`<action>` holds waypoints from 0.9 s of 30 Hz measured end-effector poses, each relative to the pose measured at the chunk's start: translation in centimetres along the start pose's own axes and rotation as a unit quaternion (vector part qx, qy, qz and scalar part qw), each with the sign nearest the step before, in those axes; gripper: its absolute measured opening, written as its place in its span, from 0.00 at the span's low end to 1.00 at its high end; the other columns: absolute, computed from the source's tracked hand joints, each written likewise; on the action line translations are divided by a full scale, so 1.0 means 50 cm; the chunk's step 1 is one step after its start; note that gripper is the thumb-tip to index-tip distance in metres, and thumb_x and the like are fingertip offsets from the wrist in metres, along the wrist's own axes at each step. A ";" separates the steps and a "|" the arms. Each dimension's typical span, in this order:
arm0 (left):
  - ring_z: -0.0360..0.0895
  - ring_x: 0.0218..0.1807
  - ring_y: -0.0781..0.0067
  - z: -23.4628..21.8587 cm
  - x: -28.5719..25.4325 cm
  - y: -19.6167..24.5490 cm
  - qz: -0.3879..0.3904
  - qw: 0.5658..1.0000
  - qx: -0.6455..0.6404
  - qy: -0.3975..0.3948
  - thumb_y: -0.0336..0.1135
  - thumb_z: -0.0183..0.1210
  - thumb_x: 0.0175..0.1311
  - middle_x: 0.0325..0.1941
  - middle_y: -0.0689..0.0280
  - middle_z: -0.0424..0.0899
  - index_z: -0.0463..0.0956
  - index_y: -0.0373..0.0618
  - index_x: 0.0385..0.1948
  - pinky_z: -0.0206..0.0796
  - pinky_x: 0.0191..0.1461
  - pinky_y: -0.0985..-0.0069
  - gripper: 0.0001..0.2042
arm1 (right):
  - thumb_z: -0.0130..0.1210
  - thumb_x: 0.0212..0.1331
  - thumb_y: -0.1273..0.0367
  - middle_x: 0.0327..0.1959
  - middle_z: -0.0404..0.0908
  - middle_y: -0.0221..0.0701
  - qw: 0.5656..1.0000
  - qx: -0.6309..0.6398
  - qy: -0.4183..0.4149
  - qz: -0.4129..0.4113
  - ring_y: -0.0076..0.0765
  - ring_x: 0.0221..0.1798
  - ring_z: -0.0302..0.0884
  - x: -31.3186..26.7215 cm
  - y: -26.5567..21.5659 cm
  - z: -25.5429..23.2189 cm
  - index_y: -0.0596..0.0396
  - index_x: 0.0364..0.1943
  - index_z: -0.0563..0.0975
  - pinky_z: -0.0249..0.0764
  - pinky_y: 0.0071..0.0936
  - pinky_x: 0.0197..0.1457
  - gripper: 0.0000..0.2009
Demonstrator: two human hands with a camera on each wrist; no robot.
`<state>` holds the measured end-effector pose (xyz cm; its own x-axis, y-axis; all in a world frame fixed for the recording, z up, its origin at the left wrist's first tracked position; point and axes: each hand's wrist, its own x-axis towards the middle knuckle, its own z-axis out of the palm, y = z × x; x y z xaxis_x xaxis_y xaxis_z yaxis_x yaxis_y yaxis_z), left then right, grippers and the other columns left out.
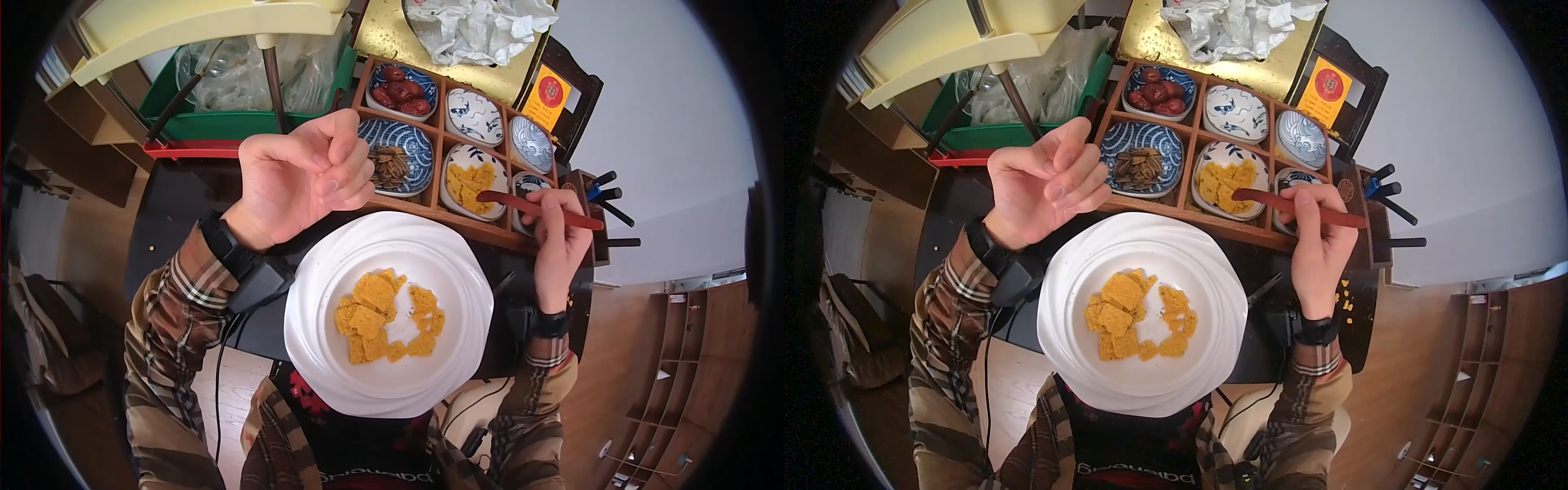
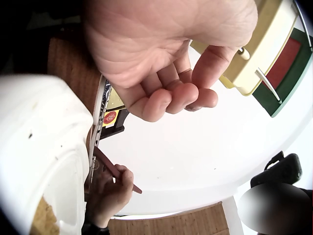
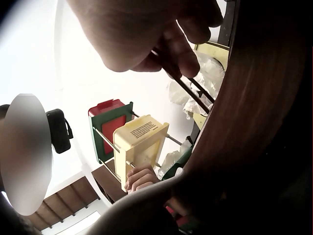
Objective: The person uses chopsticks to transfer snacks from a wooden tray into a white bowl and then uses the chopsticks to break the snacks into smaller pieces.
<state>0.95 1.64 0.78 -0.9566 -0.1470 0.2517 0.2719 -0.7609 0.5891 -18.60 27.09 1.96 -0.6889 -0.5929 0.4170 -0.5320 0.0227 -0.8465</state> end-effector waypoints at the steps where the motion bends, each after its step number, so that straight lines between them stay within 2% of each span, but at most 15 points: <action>1: 0.57 0.20 0.78 0.000 0.000 0.000 0.000 1.000 0.000 0.000 0.29 0.49 0.53 0.16 0.71 0.65 0.63 0.48 0.25 0.51 0.27 0.78 0.04 | 0.52 0.73 0.67 0.29 0.80 0.26 1.000 -0.004 0.012 0.001 0.15 0.31 0.70 0.001 -0.002 0.000 0.59 0.37 0.80 0.63 0.16 0.37 0.10; 4: 0.56 0.20 0.78 -0.004 0.001 0.002 -0.005 1.000 0.002 -0.005 0.29 0.50 0.53 0.16 0.70 0.65 0.63 0.48 0.25 0.51 0.28 0.77 0.04 | 0.51 0.74 0.66 0.28 0.80 0.24 0.999 -0.024 0.016 0.024 0.13 0.29 0.67 0.006 0.008 -0.005 0.58 0.37 0.80 0.60 0.15 0.33 0.11; 6: 0.57 0.23 0.75 -0.014 0.000 0.001 -0.006 0.999 -0.017 -0.042 0.32 0.47 0.54 0.19 0.67 0.66 0.66 0.45 0.27 0.51 0.31 0.75 0.03 | 0.51 0.74 0.65 0.27 0.80 0.23 0.998 -0.039 0.009 0.046 0.12 0.27 0.64 0.008 0.010 -0.005 0.58 0.38 0.81 0.57 0.15 0.30 0.12; 8: 0.57 0.21 0.76 -0.002 0.000 0.000 -0.005 1.000 -0.009 -0.021 0.30 0.48 0.53 0.17 0.69 0.65 0.64 0.46 0.26 0.51 0.30 0.76 0.02 | 0.51 0.74 0.62 0.24 0.80 0.21 0.994 0.003 -0.002 0.113 0.08 0.22 0.57 0.010 0.005 -0.004 0.56 0.38 0.82 0.50 0.14 0.25 0.13; 9: 0.56 0.20 0.78 0.003 0.000 0.000 -0.003 1.000 -0.002 0.002 0.29 0.50 0.52 0.16 0.71 0.64 0.63 0.48 0.25 0.51 0.28 0.77 0.04 | 0.51 0.74 0.62 0.24 0.80 0.21 0.994 0.002 -0.001 0.113 0.08 0.22 0.57 0.010 0.005 -0.005 0.56 0.38 0.82 0.50 0.14 0.25 0.13; 11: 0.56 0.20 0.78 0.001 0.000 0.000 -0.003 1.000 -0.002 -0.001 0.29 0.50 0.52 0.16 0.71 0.64 0.62 0.48 0.25 0.51 0.28 0.77 0.04 | 0.50 0.75 0.61 0.25 0.82 0.22 0.994 -0.004 -0.005 0.110 0.07 0.20 0.52 0.011 0.007 -0.004 0.55 0.39 0.82 0.46 0.14 0.23 0.14; 18: 0.56 0.20 0.78 0.001 0.000 0.002 -0.005 1.000 0.003 -0.006 0.29 0.50 0.52 0.15 0.71 0.64 0.63 0.48 0.25 0.51 0.27 0.77 0.04 | 0.50 0.75 0.61 0.26 0.84 0.23 0.994 -0.008 -0.034 0.108 0.08 0.21 0.52 0.009 -0.004 0.003 0.55 0.40 0.82 0.47 0.14 0.24 0.14; 20: 0.57 0.20 0.78 0.001 -0.001 0.001 -0.003 1.000 0.002 -0.004 0.29 0.50 0.53 0.15 0.71 0.65 0.63 0.48 0.25 0.52 0.27 0.77 0.04 | 0.51 0.75 0.63 0.28 0.84 0.24 0.993 -0.002 -0.045 0.113 0.09 0.24 0.59 0.008 -0.008 0.001 0.56 0.42 0.81 0.54 0.14 0.28 0.13; 21: 0.57 0.20 0.78 0.001 0.000 0.000 -0.001 1.000 0.001 -0.004 0.29 0.50 0.53 0.15 0.71 0.65 0.63 0.48 0.25 0.52 0.27 0.77 0.04 | 0.51 0.75 0.63 0.28 0.84 0.24 0.993 -0.002 -0.045 0.113 0.09 0.24 0.59 0.007 -0.004 0.002 0.56 0.42 0.81 0.54 0.14 0.28 0.13; 23: 0.57 0.20 0.78 -0.001 0.002 -0.001 -0.001 1.000 0.000 -0.007 0.29 0.50 0.53 0.15 0.71 0.65 0.63 0.48 0.25 0.52 0.27 0.77 0.04 | 0.52 0.74 0.64 0.32 0.84 0.27 0.998 0.014 -0.042 0.052 0.13 0.31 0.69 0.005 0.007 0.005 0.58 0.43 0.81 0.62 0.15 0.37 0.12; 24: 0.57 0.20 0.78 -0.002 0.001 -0.001 0.000 1.000 -0.001 -0.010 0.29 0.50 0.53 0.15 0.71 0.65 0.63 0.48 0.25 0.53 0.27 0.77 0.04 | 0.52 0.74 0.64 0.32 0.84 0.27 0.998 0.015 -0.042 0.053 0.13 0.31 0.69 0.003 0.005 0.006 0.58 0.43 0.81 0.62 0.15 0.37 0.12; 26: 0.57 0.20 0.78 -0.001 0.000 -0.001 -0.001 1.000 -0.002 -0.008 0.29 0.50 0.53 0.15 0.71 0.65 0.63 0.48 0.25 0.53 0.27 0.77 0.04 | 0.53 0.74 0.66 0.38 0.84 0.29 0.998 0.028 -0.036 0.043 0.19 0.40 0.76 -0.001 -0.003 0.005 0.59 0.47 0.81 0.67 0.18 0.48 0.11; 27: 0.57 0.20 0.78 0.000 0.000 0.000 -0.003 1.000 -0.003 -0.005 0.29 0.50 0.53 0.15 0.71 0.65 0.63 0.48 0.25 0.52 0.27 0.77 0.04 | 0.53 0.74 0.66 0.38 0.84 0.29 0.998 0.028 -0.036 0.042 0.19 0.40 0.76 -0.002 -0.002 0.005 0.59 0.47 0.81 0.67 0.18 0.48 0.11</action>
<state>0.95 1.64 0.77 -0.9568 -0.1365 0.2567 0.2665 -0.7651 0.5862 -18.38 26.95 1.94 -0.6918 -0.6473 0.3201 -0.4436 0.0311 -0.8957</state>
